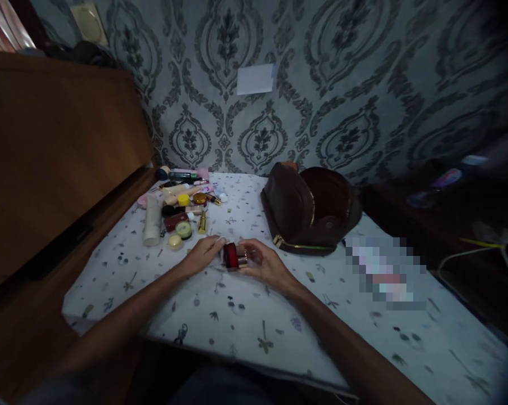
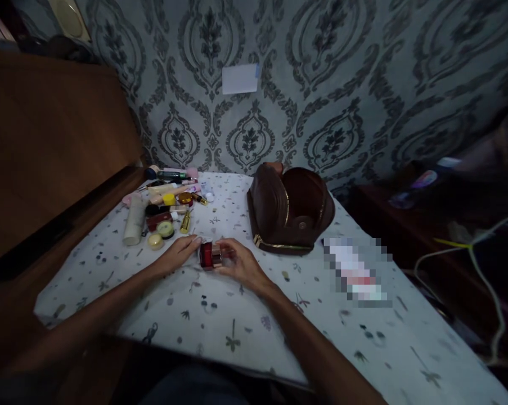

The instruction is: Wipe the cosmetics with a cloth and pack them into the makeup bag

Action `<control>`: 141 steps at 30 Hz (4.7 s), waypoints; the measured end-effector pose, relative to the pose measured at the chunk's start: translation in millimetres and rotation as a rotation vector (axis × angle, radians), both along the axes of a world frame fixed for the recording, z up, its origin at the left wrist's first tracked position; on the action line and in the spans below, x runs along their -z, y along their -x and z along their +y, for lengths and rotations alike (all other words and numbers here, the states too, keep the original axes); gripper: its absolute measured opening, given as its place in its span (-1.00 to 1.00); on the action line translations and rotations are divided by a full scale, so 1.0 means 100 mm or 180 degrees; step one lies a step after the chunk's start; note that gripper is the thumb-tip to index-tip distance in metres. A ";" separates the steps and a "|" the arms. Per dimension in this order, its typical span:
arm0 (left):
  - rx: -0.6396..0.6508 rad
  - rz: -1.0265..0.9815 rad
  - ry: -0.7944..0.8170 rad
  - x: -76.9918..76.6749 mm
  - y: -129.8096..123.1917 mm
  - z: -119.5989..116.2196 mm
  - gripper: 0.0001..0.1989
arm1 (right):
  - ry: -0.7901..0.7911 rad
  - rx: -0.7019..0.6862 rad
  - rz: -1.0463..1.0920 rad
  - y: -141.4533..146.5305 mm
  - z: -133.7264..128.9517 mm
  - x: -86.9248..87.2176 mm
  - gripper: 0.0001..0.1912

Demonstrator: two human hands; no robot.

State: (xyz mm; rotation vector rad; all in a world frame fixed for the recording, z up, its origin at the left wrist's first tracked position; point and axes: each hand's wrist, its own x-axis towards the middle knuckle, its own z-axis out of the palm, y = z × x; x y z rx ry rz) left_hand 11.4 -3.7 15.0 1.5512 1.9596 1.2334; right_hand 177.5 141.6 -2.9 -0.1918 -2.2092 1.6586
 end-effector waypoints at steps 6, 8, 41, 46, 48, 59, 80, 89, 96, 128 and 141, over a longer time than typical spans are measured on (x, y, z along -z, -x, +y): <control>-0.0089 0.0125 0.0043 -0.01 0.00 0.03 -0.54 | -0.0229 0.0233 -0.0028 0.01 -0.05 0.02 -0.42; -0.0092 0.0177 -0.0049 -0.04 -0.03 0.02 -0.57 | -0.0376 0.0380 -0.0094 0.01 -0.04 0.04 -0.43; 0.0097 0.1112 -0.0459 -0.17 -0.17 -0.25 -0.66 | -0.0601 0.0122 0.0234 -0.03 -0.02 0.03 -0.42; 0.0251 0.0894 -0.0167 -0.23 -0.10 -0.20 -0.67 | -0.0793 0.0028 0.0298 -0.03 -0.02 0.02 -0.46; 0.0196 0.0926 -0.0266 -0.21 -0.11 -0.21 -0.64 | -0.0718 0.0043 0.0279 -0.03 -0.03 0.02 -0.44; 0.0182 0.1930 -0.0798 -0.07 -0.29 -0.31 -0.56 | -0.0670 0.0265 0.0110 -0.04 -0.06 -0.01 -0.43; 0.0111 0.2097 -0.0920 0.04 -0.18 -0.30 -0.56 | -0.1028 0.0477 -0.0100 -0.02 0.01 0.05 -0.42; 0.0221 0.1577 -0.0881 0.01 -0.17 -0.29 -0.47 | -0.1210 0.0566 -0.0351 -0.02 -0.02 -0.04 -0.56; 0.0071 0.1338 -0.0666 -0.01 -0.17 -0.15 -0.48 | -0.1297 0.0653 -0.0189 -0.02 0.00 0.01 -0.51; 0.0240 0.1799 -0.0705 0.01 -0.16 -0.17 -0.48 | -0.0703 0.0485 -0.0230 -0.04 0.03 0.00 -0.46; 0.0221 0.2272 -0.0695 0.08 -0.14 -0.18 -0.53 | -0.0655 0.0566 -0.0150 -0.03 0.06 0.03 -0.58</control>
